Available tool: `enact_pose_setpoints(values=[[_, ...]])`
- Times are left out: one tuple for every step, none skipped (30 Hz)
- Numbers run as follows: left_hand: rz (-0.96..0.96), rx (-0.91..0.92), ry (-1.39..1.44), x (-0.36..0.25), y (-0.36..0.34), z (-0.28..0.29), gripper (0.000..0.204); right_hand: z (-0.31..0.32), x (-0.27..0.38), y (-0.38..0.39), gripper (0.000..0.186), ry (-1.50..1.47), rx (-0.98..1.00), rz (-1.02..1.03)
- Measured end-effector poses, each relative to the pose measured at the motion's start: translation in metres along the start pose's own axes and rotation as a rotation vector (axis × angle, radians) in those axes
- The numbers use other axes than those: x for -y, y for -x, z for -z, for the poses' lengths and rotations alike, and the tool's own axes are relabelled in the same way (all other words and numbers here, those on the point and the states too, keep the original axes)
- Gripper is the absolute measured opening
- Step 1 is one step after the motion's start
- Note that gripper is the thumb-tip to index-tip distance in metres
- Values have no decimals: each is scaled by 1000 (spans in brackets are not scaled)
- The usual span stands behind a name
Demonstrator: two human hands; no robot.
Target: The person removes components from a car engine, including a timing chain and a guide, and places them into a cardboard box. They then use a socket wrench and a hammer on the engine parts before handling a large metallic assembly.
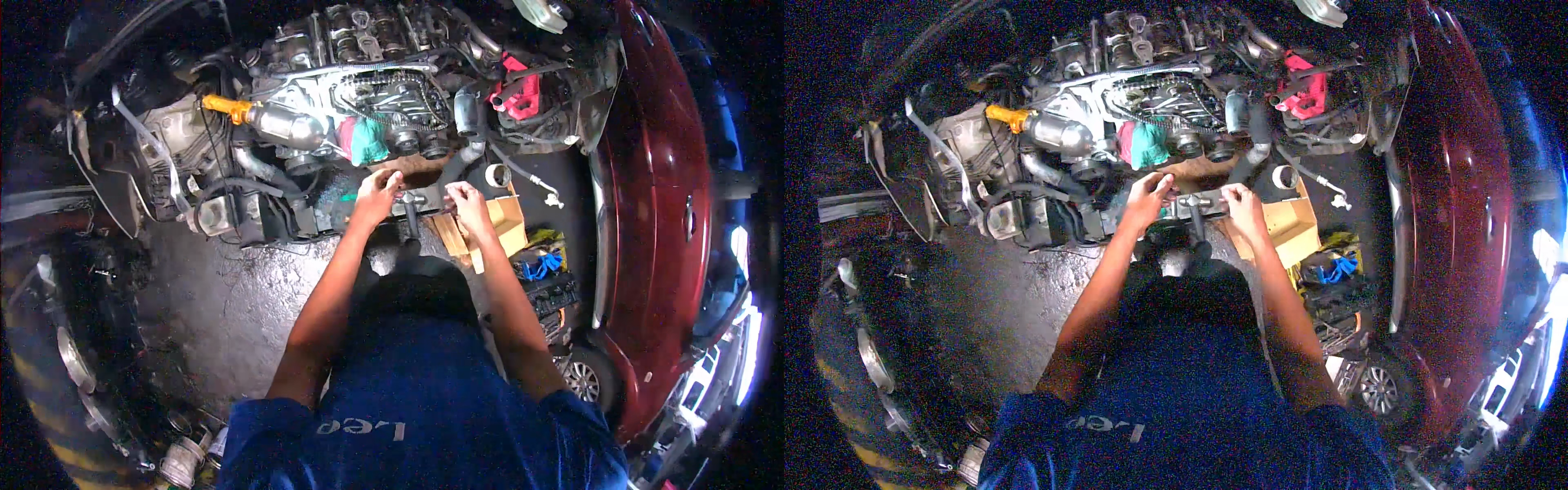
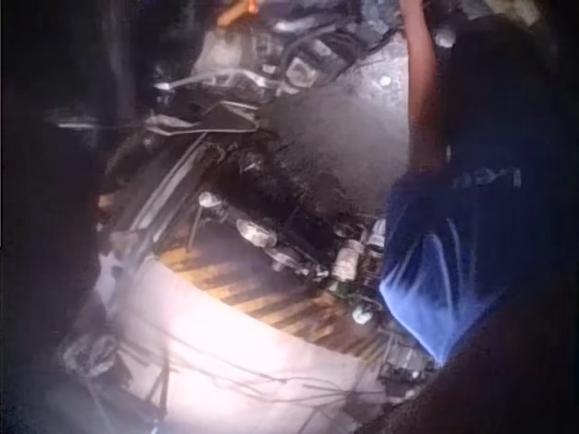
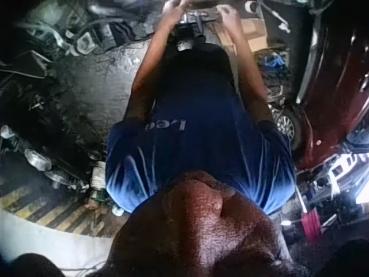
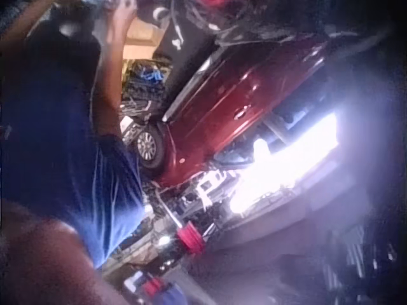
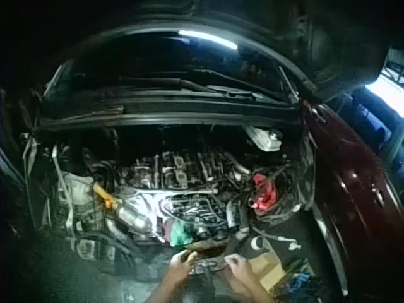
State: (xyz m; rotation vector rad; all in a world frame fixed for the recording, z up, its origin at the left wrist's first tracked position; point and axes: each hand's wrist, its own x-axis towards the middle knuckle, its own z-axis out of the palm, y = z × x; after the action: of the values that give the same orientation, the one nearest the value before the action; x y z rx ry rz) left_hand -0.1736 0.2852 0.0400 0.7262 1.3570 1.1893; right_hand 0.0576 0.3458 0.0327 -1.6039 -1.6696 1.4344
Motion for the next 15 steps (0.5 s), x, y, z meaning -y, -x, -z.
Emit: enact_pose_setpoints(values=[[31, -15, 31, 8, -3, 5, 34, 1, 0, -7, 22, -3, 18, -56], [62, -33, 62, 15, -6, 10, 32, -2, 0, -16, 23, -52, 22, -90], [22, -62, 86, 21, -14, 13, 26, -3, -2, -29, 23, -39, 1, -107], [26, -80, 96, 28, -19, 14, 26, -2, -5, -40, 24, -25, -18, -124], [29, -168, 250, 34, -25, 11, 24, 1, -9, -49, 26, 19, -42, -109], [26, -243, 403, 35, -33, 5, 22, 6, -14, -61, 26, 30, -71, -120], [0, -332, 474, 33, -42, 2, 20, 8, -17, -71, 27, 63, -69, -90], [-26, -440, 449, 31, -47, -2, 20, 10, -21, -81, 27, 96, -70, -62], [-90, -512, 444, 31, -55, 6, 21, -2, -14, -90, 27, 58, -84, -38], [-143, -571, 446, 29, -63, 5, 22, -6, -11, -98, 27, 65, -82, -29], [-180, -624, 441, 26, -72, 3, 24, -8, -9, -105, 26, 37, -98, 25], [-246, -712, 322, 27, -81, 10, 26, -19, -2, -110, 26, 3, -101, 85], [-293, -778, 296, 23, -89, 7, 25, -24, 2, -112, 26, -22, -114, 112], [-339, -841, 269, 19, -97, 4, 25, -30, 5, -115, 25, -46, -127, 87], [-496, -977, 103, 21, -108, 16, 27, -46, 20, -116, 23, -77, -130, 147]])
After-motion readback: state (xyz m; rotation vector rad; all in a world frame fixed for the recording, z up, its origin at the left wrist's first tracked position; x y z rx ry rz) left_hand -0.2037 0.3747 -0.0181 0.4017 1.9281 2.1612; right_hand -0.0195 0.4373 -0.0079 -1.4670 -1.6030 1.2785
